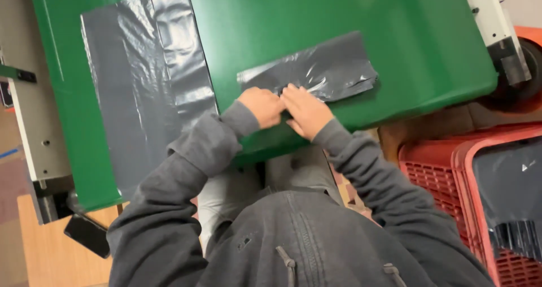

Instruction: Folding plastic bags and placing them into a red plastic crate.

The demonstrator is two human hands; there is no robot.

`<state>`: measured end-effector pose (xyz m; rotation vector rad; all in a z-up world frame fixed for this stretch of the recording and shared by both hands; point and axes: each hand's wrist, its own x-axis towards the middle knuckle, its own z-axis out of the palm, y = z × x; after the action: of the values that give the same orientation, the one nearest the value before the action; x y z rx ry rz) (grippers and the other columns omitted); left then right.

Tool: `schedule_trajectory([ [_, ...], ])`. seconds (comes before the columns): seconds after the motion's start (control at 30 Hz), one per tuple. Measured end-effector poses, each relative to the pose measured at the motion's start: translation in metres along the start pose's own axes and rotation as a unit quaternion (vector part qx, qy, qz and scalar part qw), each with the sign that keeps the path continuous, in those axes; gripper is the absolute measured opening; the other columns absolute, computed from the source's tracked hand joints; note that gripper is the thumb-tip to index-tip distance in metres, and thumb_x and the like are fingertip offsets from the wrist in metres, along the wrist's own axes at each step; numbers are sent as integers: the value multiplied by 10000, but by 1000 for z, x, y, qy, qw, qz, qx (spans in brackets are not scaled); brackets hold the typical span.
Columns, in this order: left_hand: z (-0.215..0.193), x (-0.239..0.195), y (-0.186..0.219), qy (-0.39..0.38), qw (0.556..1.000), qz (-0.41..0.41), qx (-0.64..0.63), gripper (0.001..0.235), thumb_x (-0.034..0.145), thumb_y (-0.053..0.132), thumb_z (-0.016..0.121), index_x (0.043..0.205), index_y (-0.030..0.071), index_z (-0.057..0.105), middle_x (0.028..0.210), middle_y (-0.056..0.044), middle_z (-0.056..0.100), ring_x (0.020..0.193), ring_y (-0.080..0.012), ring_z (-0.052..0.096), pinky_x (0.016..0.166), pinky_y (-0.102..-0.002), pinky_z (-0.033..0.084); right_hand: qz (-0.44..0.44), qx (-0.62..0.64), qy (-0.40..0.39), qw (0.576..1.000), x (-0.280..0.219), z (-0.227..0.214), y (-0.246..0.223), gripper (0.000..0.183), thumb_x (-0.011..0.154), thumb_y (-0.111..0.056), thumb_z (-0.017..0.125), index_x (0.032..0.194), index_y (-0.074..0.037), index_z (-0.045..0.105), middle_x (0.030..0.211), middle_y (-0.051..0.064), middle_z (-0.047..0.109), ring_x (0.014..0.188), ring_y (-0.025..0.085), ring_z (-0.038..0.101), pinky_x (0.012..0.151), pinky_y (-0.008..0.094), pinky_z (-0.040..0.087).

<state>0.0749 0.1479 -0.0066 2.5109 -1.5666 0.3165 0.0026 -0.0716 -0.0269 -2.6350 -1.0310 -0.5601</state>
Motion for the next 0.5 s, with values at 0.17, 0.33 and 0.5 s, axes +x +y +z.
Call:
schedule_trajectory([
  [0.17,-2,57,-12,-162,911,-126,-358,447,906,570,584,820,146,697,843,-132,724,920,-394,727,792,-520,580,22,167,-67,983,-72,20,0,419,920,-115,544,1231,154,623,1330,333,614,1313,499,536,1227,580,326],
  [0.33,54,90,-66,-208,556,-457,-662,735,850,841,376,740,183,685,664,-18,670,659,-191,737,783,-392,643,592,512,208,586,-131,51,28,200,1025,-169,626,1220,-137,658,868,35,694,600,90,618,564,207,561],
  [0.5,49,80,-44,-111,842,-335,-409,449,950,544,597,1027,113,696,949,-200,737,885,-384,733,706,-479,624,600,662,206,399,-109,30,75,185,1072,-167,555,1256,-187,548,1230,137,706,1059,350,745,881,590,621],
])
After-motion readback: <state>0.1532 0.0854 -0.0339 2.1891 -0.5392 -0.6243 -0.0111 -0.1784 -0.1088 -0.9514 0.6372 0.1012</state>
